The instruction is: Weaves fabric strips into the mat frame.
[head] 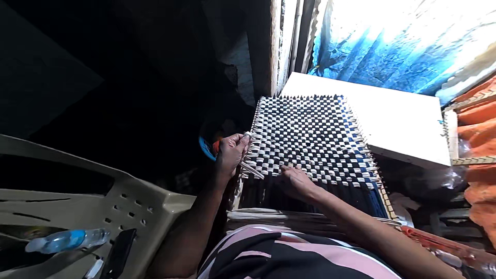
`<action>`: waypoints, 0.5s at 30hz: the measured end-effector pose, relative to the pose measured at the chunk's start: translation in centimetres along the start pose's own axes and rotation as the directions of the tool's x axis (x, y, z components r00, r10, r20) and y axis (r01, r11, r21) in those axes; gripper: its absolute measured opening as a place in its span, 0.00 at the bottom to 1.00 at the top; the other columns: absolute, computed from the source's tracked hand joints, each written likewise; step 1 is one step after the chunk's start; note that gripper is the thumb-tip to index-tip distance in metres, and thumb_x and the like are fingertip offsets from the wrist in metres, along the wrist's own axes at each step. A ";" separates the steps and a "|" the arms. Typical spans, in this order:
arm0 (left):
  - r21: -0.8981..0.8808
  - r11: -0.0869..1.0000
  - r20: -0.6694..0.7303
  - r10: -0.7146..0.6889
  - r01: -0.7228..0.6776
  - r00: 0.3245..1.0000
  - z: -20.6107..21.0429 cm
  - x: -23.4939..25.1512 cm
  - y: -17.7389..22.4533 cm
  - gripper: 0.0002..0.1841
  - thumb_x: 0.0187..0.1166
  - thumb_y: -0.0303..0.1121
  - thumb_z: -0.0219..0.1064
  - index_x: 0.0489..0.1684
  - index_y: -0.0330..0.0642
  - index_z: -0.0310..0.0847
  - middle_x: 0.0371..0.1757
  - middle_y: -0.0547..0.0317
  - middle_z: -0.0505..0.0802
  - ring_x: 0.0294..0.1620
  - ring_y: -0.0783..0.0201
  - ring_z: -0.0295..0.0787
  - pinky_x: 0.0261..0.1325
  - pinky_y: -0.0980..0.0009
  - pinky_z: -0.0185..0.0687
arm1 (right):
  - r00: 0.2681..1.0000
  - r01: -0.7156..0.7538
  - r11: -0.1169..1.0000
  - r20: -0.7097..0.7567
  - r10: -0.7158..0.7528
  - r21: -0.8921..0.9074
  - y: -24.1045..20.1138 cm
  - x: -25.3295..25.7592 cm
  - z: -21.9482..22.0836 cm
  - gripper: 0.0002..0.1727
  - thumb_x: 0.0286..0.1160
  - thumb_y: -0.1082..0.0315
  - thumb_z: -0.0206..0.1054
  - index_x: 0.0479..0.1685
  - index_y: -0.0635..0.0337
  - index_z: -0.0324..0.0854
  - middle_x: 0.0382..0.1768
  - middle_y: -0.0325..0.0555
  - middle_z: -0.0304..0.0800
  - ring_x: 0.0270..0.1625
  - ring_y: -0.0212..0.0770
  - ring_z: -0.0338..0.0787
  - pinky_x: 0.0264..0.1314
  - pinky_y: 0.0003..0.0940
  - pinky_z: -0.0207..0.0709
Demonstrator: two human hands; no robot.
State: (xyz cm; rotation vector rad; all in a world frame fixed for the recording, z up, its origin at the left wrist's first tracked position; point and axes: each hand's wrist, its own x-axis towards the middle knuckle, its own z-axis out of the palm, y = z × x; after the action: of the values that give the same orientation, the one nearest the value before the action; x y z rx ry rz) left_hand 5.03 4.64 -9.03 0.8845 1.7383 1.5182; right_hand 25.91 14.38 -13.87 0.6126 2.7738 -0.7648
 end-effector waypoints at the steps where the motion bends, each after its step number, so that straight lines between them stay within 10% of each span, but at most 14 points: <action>1: -0.002 1.000 -0.010 -0.009 0.009 1.000 0.0 0.0 -0.1 0.09 0.90 0.37 0.60 0.45 0.44 0.85 0.21 0.69 0.78 0.10 0.79 0.57 0.12 0.85 0.53 | 1.000 -0.020 0.999 0.003 0.020 -0.027 -0.2 0.0 0.0 0.18 0.87 0.58 0.57 0.50 0.59 0.91 0.57 0.60 0.88 0.69 0.60 0.83 0.73 0.64 0.68; 15: -0.015 0.998 0.041 0.068 -0.068 0.997 0.9 -0.8 0.5 0.10 0.90 0.36 0.59 0.46 0.44 0.85 0.21 0.68 0.78 0.11 0.78 0.58 0.13 0.83 0.54 | 0.993 -0.102 0.992 -0.064 0.098 -0.073 -0.4 -0.7 1.0 0.27 0.87 0.49 0.54 0.42 0.64 0.88 0.58 0.61 0.86 0.69 0.60 0.81 0.68 0.61 0.70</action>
State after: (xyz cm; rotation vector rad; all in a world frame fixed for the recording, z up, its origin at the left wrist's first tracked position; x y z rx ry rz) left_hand 6.27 4.55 -8.63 0.9702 1.6825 1.5426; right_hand 26.44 13.35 -14.34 0.7652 2.7865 -0.6265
